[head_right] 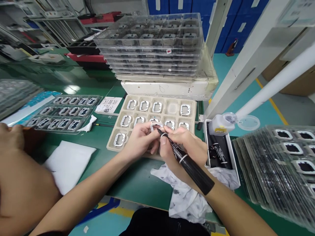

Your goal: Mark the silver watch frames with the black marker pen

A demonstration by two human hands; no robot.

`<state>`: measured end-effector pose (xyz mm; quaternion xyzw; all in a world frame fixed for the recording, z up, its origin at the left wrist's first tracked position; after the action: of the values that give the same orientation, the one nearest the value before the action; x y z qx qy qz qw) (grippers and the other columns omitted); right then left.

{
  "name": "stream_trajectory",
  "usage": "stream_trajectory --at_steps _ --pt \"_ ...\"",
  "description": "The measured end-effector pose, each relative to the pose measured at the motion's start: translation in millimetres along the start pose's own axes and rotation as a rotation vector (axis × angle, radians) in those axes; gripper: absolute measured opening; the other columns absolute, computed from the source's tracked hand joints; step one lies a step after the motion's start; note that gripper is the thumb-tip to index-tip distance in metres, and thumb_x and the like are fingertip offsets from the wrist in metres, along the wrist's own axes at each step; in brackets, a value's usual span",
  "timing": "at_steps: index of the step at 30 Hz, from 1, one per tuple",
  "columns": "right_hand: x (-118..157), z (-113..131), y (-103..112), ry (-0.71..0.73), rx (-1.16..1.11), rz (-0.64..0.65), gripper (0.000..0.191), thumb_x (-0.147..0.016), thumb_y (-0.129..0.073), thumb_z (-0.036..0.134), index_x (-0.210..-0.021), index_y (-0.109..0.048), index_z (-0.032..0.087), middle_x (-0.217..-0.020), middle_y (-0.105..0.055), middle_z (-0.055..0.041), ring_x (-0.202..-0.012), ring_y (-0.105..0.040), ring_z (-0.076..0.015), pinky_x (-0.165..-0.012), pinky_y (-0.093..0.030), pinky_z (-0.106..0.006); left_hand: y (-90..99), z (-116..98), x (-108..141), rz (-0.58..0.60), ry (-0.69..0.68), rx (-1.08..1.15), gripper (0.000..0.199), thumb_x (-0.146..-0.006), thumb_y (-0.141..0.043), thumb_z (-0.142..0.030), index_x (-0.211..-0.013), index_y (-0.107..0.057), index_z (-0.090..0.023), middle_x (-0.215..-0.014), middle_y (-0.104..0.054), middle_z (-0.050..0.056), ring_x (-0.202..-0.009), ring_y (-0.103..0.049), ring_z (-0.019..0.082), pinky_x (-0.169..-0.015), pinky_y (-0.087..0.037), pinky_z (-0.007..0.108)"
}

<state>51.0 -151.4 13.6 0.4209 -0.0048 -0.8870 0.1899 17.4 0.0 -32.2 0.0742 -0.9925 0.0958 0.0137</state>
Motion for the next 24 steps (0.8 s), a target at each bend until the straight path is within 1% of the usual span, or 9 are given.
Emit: stream_trajectory --at_steps 2,4,7,9,14,17,19,22,24 --pt "0.1 0.3 -0.5 0.022 0.007 0.019 0.022 -0.089 -0.074 0.004 -0.103 -0.066 0.02 -0.098 -0.079 -0.0061 -0.079 -0.077 -0.0199 -0.065 -0.065 -0.031 0.7 -0.5 0.7 -0.02 -0.032 -0.013 0.041 -0.088 -0.08 -0.054 -0.084 -0.066 -0.015 -0.046 -0.056 -0.006 -0.036 -0.051 0.008 -0.037 -0.036 0.018" --pt "-0.2 -0.3 -0.6 0.041 0.008 0.019 0.022 -0.089 -0.074 0.004 -0.101 -0.066 0.02 -0.099 -0.079 -0.006 -0.08 -0.077 -0.0197 -0.066 -0.066 -0.031 1.3 -1.2 2.7 -0.066 -0.058 -0.032 0.038 -0.089 -0.08 -0.051 -0.083 -0.066 -0.015 -0.046 -0.055 -0.006 -0.036 -0.05 0.008 -0.037 -0.035 0.017" --pt "-0.9 -2.6 -2.3 0.019 0.0 0.031 0.019 -0.091 -0.073 0.007 -0.099 -0.065 0.023 -0.093 -0.078 -0.0029 -0.079 -0.076 -0.0196 -0.072 -0.068 -0.034 0.7 -1.9 6.5 -0.124 -0.076 -0.071 0.036 -0.09 -0.08 -0.046 -0.077 -0.063 -0.017 -0.047 -0.056 -0.006 -0.036 -0.049 0.007 -0.035 -0.034 0.018" --pt "-1.1 -4.1 -3.1 -0.015 -0.005 0.026 0.017 -0.092 -0.073 0.009 -0.099 -0.065 0.023 -0.087 -0.077 -0.0013 -0.076 -0.076 -0.0197 -0.072 -0.068 -0.035 0.0 -2.5 8.2 -0.14 -0.094 -0.099 0.036 -0.091 -0.079 -0.043 -0.073 -0.061 -0.017 -0.049 -0.059 -0.005 -0.035 -0.049 0.007 -0.035 -0.034 0.018" --pt "-1.7 -3.6 -2.6 -0.03 0.016 -0.01 0.015 -0.092 -0.075 0.012 -0.095 -0.065 0.022 -0.084 -0.076 -0.0017 -0.066 -0.073 -0.0181 -0.058 -0.061 -0.03 -1.7 -2.6 9.7 -0.134 -0.138 -0.138 0.032 -0.097 -0.071 -0.036 -0.072 -0.065 -0.017 -0.053 -0.065 -0.003 -0.037 -0.052 0.007 -0.037 -0.038 0.018" --pt "-1.5 -4.1 -3.8 -0.049 0.026 0.008 0.014 -0.094 -0.074 0.014 -0.094 -0.064 0.023 -0.082 -0.075 -0.0003 -0.067 -0.073 -0.0179 -0.059 -0.06 -0.03 -0.8 -3.4 10.5 -0.155 -0.172 -0.161 0.03 -0.097 -0.07 -0.032 -0.072 -0.067 -0.017 -0.058 -0.069 -0.002 -0.043 -0.059 0.008 -0.042 -0.043 0.018" --pt "-0.9 -4.2 -4.1 -0.058 0.014 0.009 0.014 -0.094 -0.073 0.015 -0.093 -0.063 0.024 -0.081 -0.074 0.0004 -0.066 -0.072 -0.0177 -0.059 -0.06 -0.031 0.0 -4.5 10.8 -0.159 -0.191 -0.166 0.028 -0.097 -0.07 -0.029 -0.073 -0.068 -0.016 -0.058 -0.069 -0.002 -0.046 -0.061 0.008 -0.043 -0.044 0.017" --pt "0.4 -5.8 -3.7 -0.079 -0.017 -0.002 0.014 -0.094 -0.073 0.014 -0.095 -0.064 0.024 -0.081 -0.074 -0.0002 -0.067 -0.071 -0.0186 -0.062 -0.062 -0.034 1.8 -4.8 9.1 -0.131 -0.148 -0.152 0.026 -0.097 -0.07 -0.031 -0.075 -0.07 -0.016 -0.055 -0.067 -0.002 -0.042 -0.058 0.008 -0.039 -0.041 0.017" --pt "1.1 -6.6 -2.9 -0.056 -0.032 -0.012 0.015 -0.093 -0.074 0.013 -0.098 -0.066 0.024 -0.084 -0.076 -0.0019 -0.073 -0.074 -0.0204 -0.066 -0.065 -0.035 2.4 -5.3 6.4 -0.074 -0.1 -0.123 0.025 -0.096 -0.072 -0.035 -0.08 -0.071 -0.015 -0.057 -0.069 -0.001 -0.04 -0.056 0.008 -0.038 -0.041 0.018"
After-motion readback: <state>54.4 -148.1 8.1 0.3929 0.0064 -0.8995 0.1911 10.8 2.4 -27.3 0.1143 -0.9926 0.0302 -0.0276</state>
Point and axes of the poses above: each hand's wrist, its own x-axis away from the middle knuckle, its own y-axis out of the back of the hand, z = x × y, the point moved 5 cm from there along -x, towards the middle knuckle
